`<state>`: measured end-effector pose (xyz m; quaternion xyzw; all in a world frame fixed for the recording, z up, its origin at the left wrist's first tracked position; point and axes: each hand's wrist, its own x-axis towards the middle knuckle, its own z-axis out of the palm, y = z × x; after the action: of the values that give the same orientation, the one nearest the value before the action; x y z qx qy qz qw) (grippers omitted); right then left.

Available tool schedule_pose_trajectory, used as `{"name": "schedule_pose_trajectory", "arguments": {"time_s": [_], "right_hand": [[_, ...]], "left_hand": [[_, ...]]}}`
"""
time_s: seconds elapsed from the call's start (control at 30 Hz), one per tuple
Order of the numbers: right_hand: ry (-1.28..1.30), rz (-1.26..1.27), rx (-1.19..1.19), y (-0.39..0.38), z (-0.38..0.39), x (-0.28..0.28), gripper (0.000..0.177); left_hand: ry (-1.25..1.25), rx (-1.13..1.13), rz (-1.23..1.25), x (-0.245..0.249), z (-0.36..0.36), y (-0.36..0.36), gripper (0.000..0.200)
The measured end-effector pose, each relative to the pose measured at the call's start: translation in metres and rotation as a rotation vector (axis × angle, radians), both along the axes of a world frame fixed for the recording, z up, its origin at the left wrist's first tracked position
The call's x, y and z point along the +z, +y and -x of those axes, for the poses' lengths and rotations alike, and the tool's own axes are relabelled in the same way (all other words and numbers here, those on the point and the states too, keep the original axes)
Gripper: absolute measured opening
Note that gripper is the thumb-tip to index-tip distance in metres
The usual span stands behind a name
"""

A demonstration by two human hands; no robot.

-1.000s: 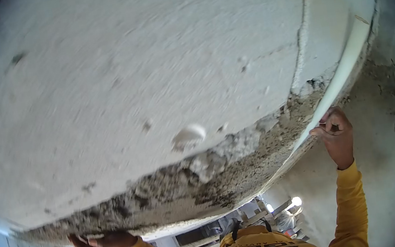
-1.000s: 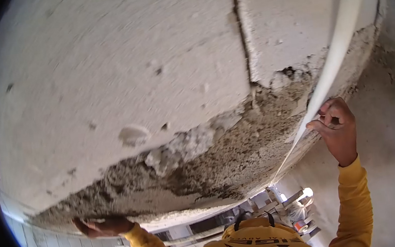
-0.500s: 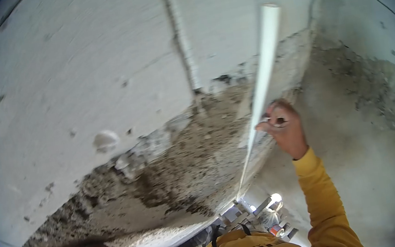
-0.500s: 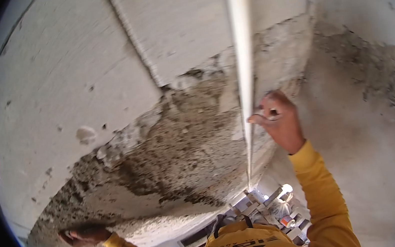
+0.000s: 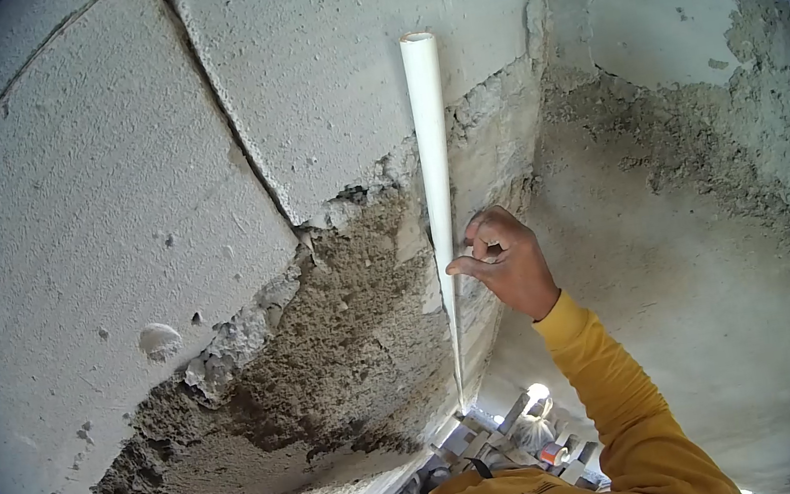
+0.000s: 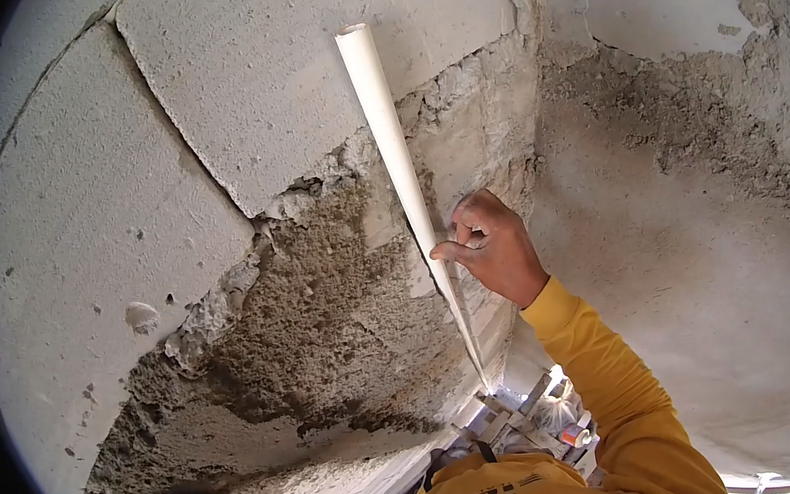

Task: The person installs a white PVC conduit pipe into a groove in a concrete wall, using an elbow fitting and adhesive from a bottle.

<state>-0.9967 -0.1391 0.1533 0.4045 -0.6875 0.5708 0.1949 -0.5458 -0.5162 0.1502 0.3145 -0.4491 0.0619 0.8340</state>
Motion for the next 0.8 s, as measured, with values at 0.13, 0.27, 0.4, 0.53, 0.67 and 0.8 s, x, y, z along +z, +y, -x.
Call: {"name": "schedule_pose_trajectory", "arguments": {"time_s": [0.13, 0.27, 0.4, 0.53, 0.67, 0.8], "right_hand": [[-0.078, -0.006, -0.009, 0.000, -0.008, 0.003, 0.041], [-0.152, -0.043, -0.013, 0.002, -0.009, 0.005, 0.039], [-0.018, -0.082, -0.079, 0.004, -0.017, 0.002, 0.026], [-0.013, -0.066, -0.050, 0.000, -0.030, -0.001, 0.021], [-0.061, -0.094, -0.042, -0.003, -0.028, -0.010, 0.021], [-0.030, -0.109, -0.055, 0.000, -0.027, -0.012, 0.020]], "left_hand": [[0.011, -0.022, 0.018, -0.005, -0.004, -0.005, 0.090], [0.026, -0.020, 0.009, 0.001, 0.000, 0.001, 0.090], [-0.006, 0.022, -0.009, 0.003, 0.000, 0.005, 0.089], [-0.022, 0.030, 0.009, -0.002, -0.004, -0.002, 0.088], [0.011, 0.021, 0.011, 0.000, 0.002, 0.001, 0.084], [-0.051, 0.083, 0.016, 0.001, 0.001, 0.003, 0.081]]}}
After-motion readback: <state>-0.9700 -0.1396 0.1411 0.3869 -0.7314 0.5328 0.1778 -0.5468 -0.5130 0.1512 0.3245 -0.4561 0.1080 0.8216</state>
